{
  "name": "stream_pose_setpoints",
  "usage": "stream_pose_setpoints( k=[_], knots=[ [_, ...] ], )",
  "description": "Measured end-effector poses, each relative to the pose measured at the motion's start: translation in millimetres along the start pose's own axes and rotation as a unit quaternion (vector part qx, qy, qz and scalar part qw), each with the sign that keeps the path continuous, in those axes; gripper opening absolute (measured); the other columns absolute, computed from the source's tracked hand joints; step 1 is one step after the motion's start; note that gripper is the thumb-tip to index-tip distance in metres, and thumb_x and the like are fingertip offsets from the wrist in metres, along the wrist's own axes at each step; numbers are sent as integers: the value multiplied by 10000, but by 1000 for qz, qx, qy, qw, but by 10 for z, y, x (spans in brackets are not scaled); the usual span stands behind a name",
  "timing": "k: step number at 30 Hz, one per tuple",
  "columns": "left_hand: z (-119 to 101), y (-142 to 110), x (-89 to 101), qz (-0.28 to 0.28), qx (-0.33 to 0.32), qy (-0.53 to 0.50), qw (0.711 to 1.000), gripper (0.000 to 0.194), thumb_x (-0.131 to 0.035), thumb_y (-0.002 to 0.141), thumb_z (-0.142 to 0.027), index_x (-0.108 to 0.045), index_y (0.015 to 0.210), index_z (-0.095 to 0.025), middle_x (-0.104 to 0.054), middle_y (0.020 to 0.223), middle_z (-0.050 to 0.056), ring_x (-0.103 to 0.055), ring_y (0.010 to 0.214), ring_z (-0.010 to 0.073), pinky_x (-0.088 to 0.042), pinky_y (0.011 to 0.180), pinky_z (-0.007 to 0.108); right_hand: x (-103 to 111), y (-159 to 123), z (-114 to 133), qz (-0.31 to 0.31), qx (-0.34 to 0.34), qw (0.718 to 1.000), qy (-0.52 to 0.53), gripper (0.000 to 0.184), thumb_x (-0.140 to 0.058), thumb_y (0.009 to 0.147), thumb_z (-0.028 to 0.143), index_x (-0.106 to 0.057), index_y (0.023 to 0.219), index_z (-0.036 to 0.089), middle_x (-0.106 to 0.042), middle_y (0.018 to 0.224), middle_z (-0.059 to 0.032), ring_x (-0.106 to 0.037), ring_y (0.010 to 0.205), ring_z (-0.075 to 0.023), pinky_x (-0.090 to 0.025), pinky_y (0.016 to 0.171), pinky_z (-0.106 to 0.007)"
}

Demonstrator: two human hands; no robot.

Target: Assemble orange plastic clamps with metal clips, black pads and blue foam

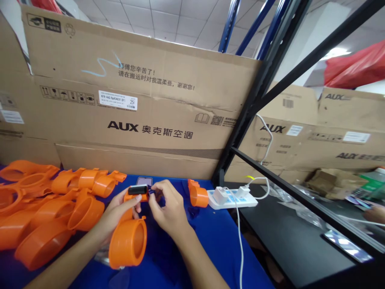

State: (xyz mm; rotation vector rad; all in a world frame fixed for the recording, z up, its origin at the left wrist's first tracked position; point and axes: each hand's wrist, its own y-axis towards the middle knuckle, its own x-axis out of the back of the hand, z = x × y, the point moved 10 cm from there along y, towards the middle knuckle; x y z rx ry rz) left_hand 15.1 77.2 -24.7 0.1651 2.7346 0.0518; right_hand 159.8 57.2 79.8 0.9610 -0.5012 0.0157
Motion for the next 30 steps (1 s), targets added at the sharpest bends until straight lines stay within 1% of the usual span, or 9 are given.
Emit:
stream_pose_setpoints(
  k=[2, 6, 8, 11, 17, 21, 25, 28, 30],
  knots=[
    [10, 8, 27, -8, -4, -10, 1000, 361, -786, 840, -411, -629, 1070, -182, -640, 737, -16, -603, 547, 101, -541, 599, 237, -45, -35, -9, -5, -8, 1000, 21, 70, -613, 930, 163, -586, 936, 227, -632, 866, -25, -631, 729, -162, -533, 684, -296],
    [3, 3, 35, -17, -9, -27, 999, 366, -788, 843, -392, -628, 1099, -186, -627, 711, -31, -592, 525, 95, -537, 575, 226, -55, -55, -91, -18, -32, 998, 52, 106, -666, 917, 187, -575, 944, 232, -638, 841, -15, -640, 731, -167, -532, 683, -298],
    [-12, -9, 8, -10, -11, -38, 999, 353, -793, 840, -388, -628, 1080, -189, -623, 707, -35, -592, 519, 91, -541, 578, 226, -71, -40, -97, -2, -25, 998, 56, 115, -678, 916, 197, -575, 877, 230, -642, 844, -23, -635, 756, -175, -525, 703, -308],
    [-28, -21, -15, 1, -14, -43, 999, 342, -796, 837, -391, -624, 1054, -191, -626, 719, -33, -598, 525, 96, -563, 613, 255, -91, -13, -67, 25, -6, 998, 60, 180, -711, 905, 215, -569, 795, 225, -646, 855, -39, -625, 803, -190, -513, 736, -323],
    [-40, -2, 28, 6, -32, 6, 999, 346, -773, 856, -406, -621, 1078, -188, -641, 741, -16, -630, 551, 116, -533, 590, 248, -102, 18, -19, 46, -1, 996, 71, 216, -736, 897, 238, -553, 782, 224, -621, 845, -34, -594, 793, -184, -492, 727, -318],
    [-39, -8, 16, 7, -32, 6, 999, 352, -767, 863, -398, -622, 1108, -191, -644, 747, -19, -627, 545, 112, -531, 585, 248, -107, 19, 9, 62, 5, 996, 65, 202, -713, 909, 242, -540, 806, 224, -603, 841, -27, -575, 773, -176, -482, 707, -309],
    [-40, -36, -37, 9, -26, -15, 1000, 337, -793, 837, -376, -633, 1065, -185, -660, 740, -9, -629, 545, 119, -546, 587, 258, -67, 8, 36, 50, 17, 997, 52, 173, -705, 899, 229, -545, 835, 228, -595, 807, -16, -570, 740, -173, -492, 682, -309],
    [-33, -54, -18, -16, -16, -66, 998, 331, -817, 813, -361, -639, 1029, -185, -657, 717, -15, -613, 541, 106, -547, 588, 242, -48, -8, 77, 39, 43, 997, 48, 102, -706, 894, 206, -608, 918, 226, -654, 851, -40, -616, 780, -194, -530, 721, -341],
    [-36, -58, 5, -30, -16, -87, 996, 318, -826, 802, -354, -644, 993, -178, -657, 708, -14, -609, 549, 101, -540, 590, 228, -47, -21, 111, 30, 64, 996, 46, 141, -691, 902, 166, -650, 1022, 228, -703, 919, -61, -654, 836, -210, -551, 774, -372]
  ],
)
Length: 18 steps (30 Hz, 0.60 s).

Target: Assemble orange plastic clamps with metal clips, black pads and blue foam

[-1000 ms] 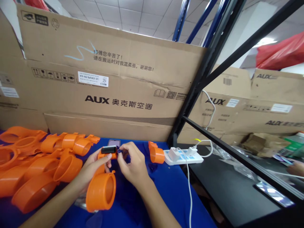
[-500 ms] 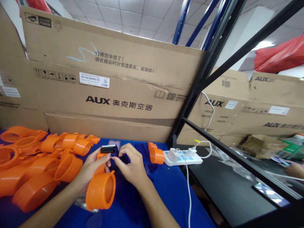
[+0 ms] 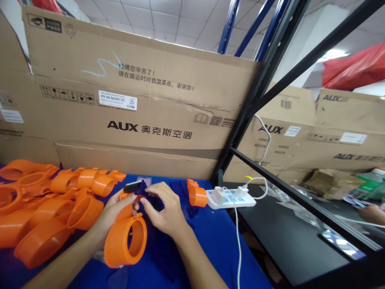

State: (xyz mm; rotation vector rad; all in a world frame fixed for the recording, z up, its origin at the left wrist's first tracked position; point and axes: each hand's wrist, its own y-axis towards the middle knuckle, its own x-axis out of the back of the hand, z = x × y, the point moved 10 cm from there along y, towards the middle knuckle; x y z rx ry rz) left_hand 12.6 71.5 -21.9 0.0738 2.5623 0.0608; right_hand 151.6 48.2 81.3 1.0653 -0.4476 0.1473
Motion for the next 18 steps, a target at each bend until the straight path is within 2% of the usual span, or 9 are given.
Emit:
stream_pose_setpoints(
  k=[2, 6, 9, 11, 12, 14, 16, 18],
  knots=[
    [-5, 6, 18, -6, -2, -5, 1000, 317, -837, 788, -350, -649, 973, -174, -662, 710, -10, -613, 560, 103, -532, 589, 222, -9, -9, 38, -9, 21, 1000, -10, 208, -675, 909, 123, -672, 1086, 231, -731, 970, -73, -681, 876, -219, -559, 829, -402],
    [25, 31, 69, -18, 6, -22, 1000, 329, -860, 752, -344, -646, 940, -179, -676, 717, -9, -621, 556, 106, -523, 578, 221, -36, -19, 82, -17, 37, 999, -16, 217, -653, 920, 99, -704, 1092, 221, -746, 993, -94, -698, 912, -237, -571, 849, -429],
    [45, 37, 71, -19, 19, -37, 999, 336, -871, 737, -343, -637, 915, -180, -682, 713, -10, -632, 550, 111, -522, 573, 223, -39, -14, 30, -9, 3, 1000, 2, 204, -664, 926, 156, -714, 1107, 234, -747, 1002, -96, -696, 927, -250, -577, 841, -437],
    [37, 22, 40, -13, 25, -37, 999, 363, -873, 737, -356, -641, 951, -179, -699, 726, 1, -640, 539, 119, -527, 569, 231, 3, -11, -69, -19, -48, 999, 17, 188, -657, 945, 236, -703, 1127, 242, -743, 1001, -93, -694, 918, -251, -574, 850, -440],
    [38, 6, 4, -1, 32, -33, 999, 407, -874, 737, -361, -643, 1021, -183, -716, 746, 13, -648, 533, 127, -533, 569, 241, 42, -14, -134, -32, -80, 996, 33, 202, -634, 964, 285, -686, 1156, 243, -741, 1007, -94, -694, 919, -249, -572, 857, -437],
    [67, -47, -105, 38, 58, -21, 997, 629, -873, 745, -364, -578, 1281, -220, -741, 762, 29, -676, 524, 159, -551, 571, 271, 71, -25, -263, -44, -142, 984, 94, 294, -571, 1003, 379, -626, 1258, 244, -738, 1036, -95, -698, 949, -246, -568, 884, -428],
    [133, -122, -219, 81, 95, -14, 992, 890, -853, 778, -368, -365, 1517, -281, -746, 736, 31, -715, 544, 209, -570, 582, 307, -50, -32, -338, 12, -191, 965, 177, 390, -525, 1018, 459, -568, 1345, 250, -739, 1069, -91, -700, 996, -252, -564, 915, -430],
    [194, -181, -275, 97, 122, -16, 988, 980, -833, 806, -373, -240, 1585, -321, -763, 807, 59, -759, 620, 257, -596, 613, 353, -227, -60, -337, 98, -222, 938, 246, 440, -513, 1009, 523, -569, 1353, 254, -739, 1068, -83, -705, 986, -258, -570, 902, -429]
  ],
)
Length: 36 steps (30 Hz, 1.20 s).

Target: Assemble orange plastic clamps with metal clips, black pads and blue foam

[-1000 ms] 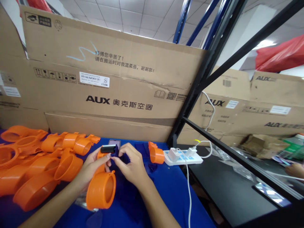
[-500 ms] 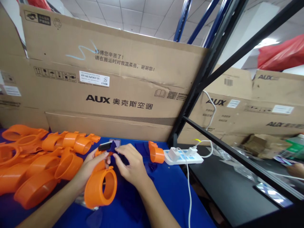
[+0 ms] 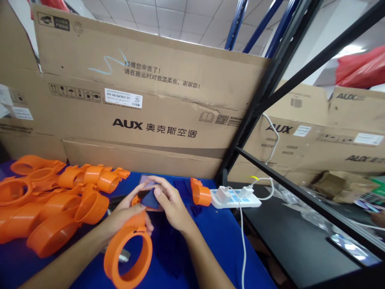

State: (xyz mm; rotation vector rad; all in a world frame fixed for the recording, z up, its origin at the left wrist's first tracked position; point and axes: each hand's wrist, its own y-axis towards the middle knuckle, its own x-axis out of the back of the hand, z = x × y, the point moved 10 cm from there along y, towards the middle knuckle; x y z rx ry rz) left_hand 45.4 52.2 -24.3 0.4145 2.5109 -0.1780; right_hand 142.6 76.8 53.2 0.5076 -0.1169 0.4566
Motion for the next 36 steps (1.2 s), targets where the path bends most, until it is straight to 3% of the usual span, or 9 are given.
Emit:
stream_pose_setpoints(
  k=[2, 5, 8, 12, 18, 23, 27, 33, 36],
  knots=[
    [12, -6, -11, -2, -4, -2, 1000, 917, -842, 797, -350, -328, 1555, -340, -761, 1076, 128, -788, 757, 292, -620, 681, 401, -69, -2, -30, 38, -23, 998, 40, 450, -522, 994, 559, -592, 1312, 249, -735, 1046, -80, -706, 926, -250, -578, 838, -405],
    [-110, 8, -53, 19, -71, 17, 997, 750, -892, 726, -238, -567, 1401, -280, -641, 1383, 156, -753, 1036, 327, -604, 878, 426, 14, 6, -23, -7, -18, 998, 65, 428, -623, 945, 543, -588, 1246, 242, -710, 972, -56, -689, 864, -220, -560, 764, -341],
    [-208, -2, -112, 46, -116, 43, 991, 635, -877, 743, -227, -641, 1332, -217, -664, 1362, 155, -706, 1135, 337, -584, 945, 427, 98, 9, -29, -60, -15, 997, 42, 415, -707, 894, 511, -574, 1179, 240, -652, 854, -11, -647, 785, -184, -529, 709, -293],
    [-247, -32, -41, -3, -123, 86, 989, 548, -831, 799, -307, -669, 1311, -196, -731, 1253, 149, -729, 1059, 329, -620, 857, 417, 43, 7, -52, -66, -27, 997, 27, 375, -700, 894, 517, -550, 1090, 235, -606, 794, 13, -573, 672, -147, -481, 625, -264],
    [-309, -44, 27, -33, -142, 105, 984, 456, -842, 772, -290, -739, 1204, -185, -740, 1246, 142, -672, 1185, 335, -573, 966, 422, -3, -5, -46, -81, -26, 996, 25, 352, -704, 891, 510, -477, 918, 241, -518, 738, 45, -476, 609, -117, -406, 548, -231],
    [-213, 17, 25, -17, -106, 91, 990, 509, -849, 765, -354, -721, 1226, -180, -728, 1239, 155, -739, 980, 318, -621, 777, 402, 25, -13, 6, -61, -5, 998, -18, 350, -638, 935, 521, -550, 1099, 225, -551, 752, 30, -495, 608, -128, -419, 547, -248],
    [-251, 21, 44, -18, -129, 105, 986, 498, -836, 793, -339, -710, 1251, -188, -736, 1216, 135, -716, 1043, 272, -577, 904, 364, 29, -17, 2, -36, 8, 997, -65, 373, -651, 940, 474, -578, 1207, 225, -621, 861, -9, -595, 732, -165, -489, 656, -287],
    [-265, -43, -12, 9, -125, 149, 981, 650, -803, 816, -393, -598, 1410, -227, -716, 1236, 147, -709, 1040, 289, -593, 835, 363, 548, -77, -29, -255, 46, 964, -49, 284, -593, 967, 485, -581, 1067, 220, -645, 898, -34, -625, 790, -193, -519, 727, -325],
    [-377, -110, -14, -40, -158, 211, 964, 633, -839, 762, -377, -661, 1347, -211, -741, 1189, 139, -727, 920, 269, -589, 796, 341, 755, -127, -13, -331, 49, 941, -56, 306, -572, 971, 507, -584, 1078, 220, -654, 914, -45, -623, 793, -205, -520, 690, -325]
  ],
)
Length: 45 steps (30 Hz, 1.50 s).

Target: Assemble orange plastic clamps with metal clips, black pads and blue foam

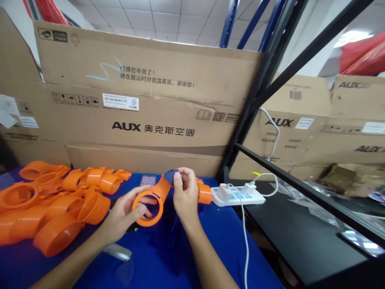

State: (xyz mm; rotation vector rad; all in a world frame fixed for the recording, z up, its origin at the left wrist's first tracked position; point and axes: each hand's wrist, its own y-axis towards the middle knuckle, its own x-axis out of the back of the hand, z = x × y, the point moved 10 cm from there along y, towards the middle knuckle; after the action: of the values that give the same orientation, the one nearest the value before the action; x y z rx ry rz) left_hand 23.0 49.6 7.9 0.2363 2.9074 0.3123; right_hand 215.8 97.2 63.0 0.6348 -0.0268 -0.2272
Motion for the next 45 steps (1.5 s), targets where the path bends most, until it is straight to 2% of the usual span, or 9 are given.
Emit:
stream_pose_setpoints(
  k=[6, 10, 12, 13, 19, 27, 34, 40, 45],
  knots=[
    [-599, 4, 485, -139, -48, 181, 972, 489, -810, 737, -418, -771, 1179, -212, -777, 788, 62, -725, 747, 267, -556, 672, 314, -19, 33, 70, 40, 3, 998, -38, 418, -458, 1020, 556, -602, 1215, 216, -723, 1015, -78, -649, 884, -226, -513, 747, -354],
    [-998, 240, 740, -125, -65, 528, 838, 470, -649, 856, -567, -748, 1209, -273, -797, 999, 78, -714, 969, 342, -510, 836, 380, 58, 39, 133, 21, 22, 999, -17, 424, -416, 1039, 558, -625, 1177, 216, -736, 979, -71, -648, 915, -222, -497, 789, -349],
    [-943, 421, 816, -98, -39, 643, 759, 522, -551, 899, -614, -729, 1227, -250, -794, 996, 117, -706, 990, 368, -494, 844, 404, 62, 41, 128, 23, 24, 999, -17, 417, -426, 1038, 551, -638, 1155, 211, -735, 953, -66, -647, 895, -218, -493, 788, -345],
    [-883, 508, 842, -89, -32, 657, 748, 523, -538, 909, -602, -724, 1232, -236, -791, 981, 130, -708, 975, 374, -490, 835, 409, 52, 41, 122, 28, 25, 999, -20, 411, -433, 1038, 544, -642, 1146, 208, -734, 945, -64, -648, 883, -216, -493, 789, -345],
    [-389, 872, 869, -47, 0, 700, 712, 585, -610, 843, -657, -737, 1153, -177, -776, 965, 198, -705, 997, 395, -476, 850, 406, -40, 17, 117, 63, 52, 996, -47, 346, -493, 1028, 497, -653, 1106, 200, -733, 921, -56, -670, 871, -213, -501, 835, -350],
    [-60, 937, 923, -10, 31, 732, 680, 760, -556, 781, -828, -731, 1062, -144, -761, 1042, 237, -698, 1052, 403, -481, 877, 412, -61, -4, 133, 82, 61, 993, -64, 363, -462, 1044, 483, -687, 1053, 199, -744, 911, -54, -686, 879, -215, -506, 851, -348],
    [-336, 1009, 1049, -21, 36, 770, 637, 728, -264, 945, -731, -757, 1050, -206, -757, 1104, 202, -682, 1101, 386, -497, 873, 450, -10, 6, 197, 67, 70, 992, -77, 372, -438, 1050, 473, -700, 1034, 210, -749, 912, -58, -694, 908, -226, -504, 853, -353],
    [-450, 977, 1443, -45, 85, 798, 596, 564, -538, 827, -594, -765, 1093, -151, -756, 1066, 267, -693, 1044, 461, -511, 846, 524, 20, 21, 218, 60, 75, 993, -74, 367, -444, 1045, 470, -699, 1016, 208, -747, 886, -52, -697, 898, -228, -506, 863, -361],
    [-416, 911, 1456, -58, 92, 797, 594, 473, -594, 780, -530, -787, 1014, -168, -768, 1030, 260, -712, 1016, 444, -520, 826, 483, -16, 12, 169, 72, 64, 992, -80, 382, -446, 1044, 483, -707, 1011, 205, -753, 904, -63, -701, 907, -233, -514, 840, -356]
  ],
)
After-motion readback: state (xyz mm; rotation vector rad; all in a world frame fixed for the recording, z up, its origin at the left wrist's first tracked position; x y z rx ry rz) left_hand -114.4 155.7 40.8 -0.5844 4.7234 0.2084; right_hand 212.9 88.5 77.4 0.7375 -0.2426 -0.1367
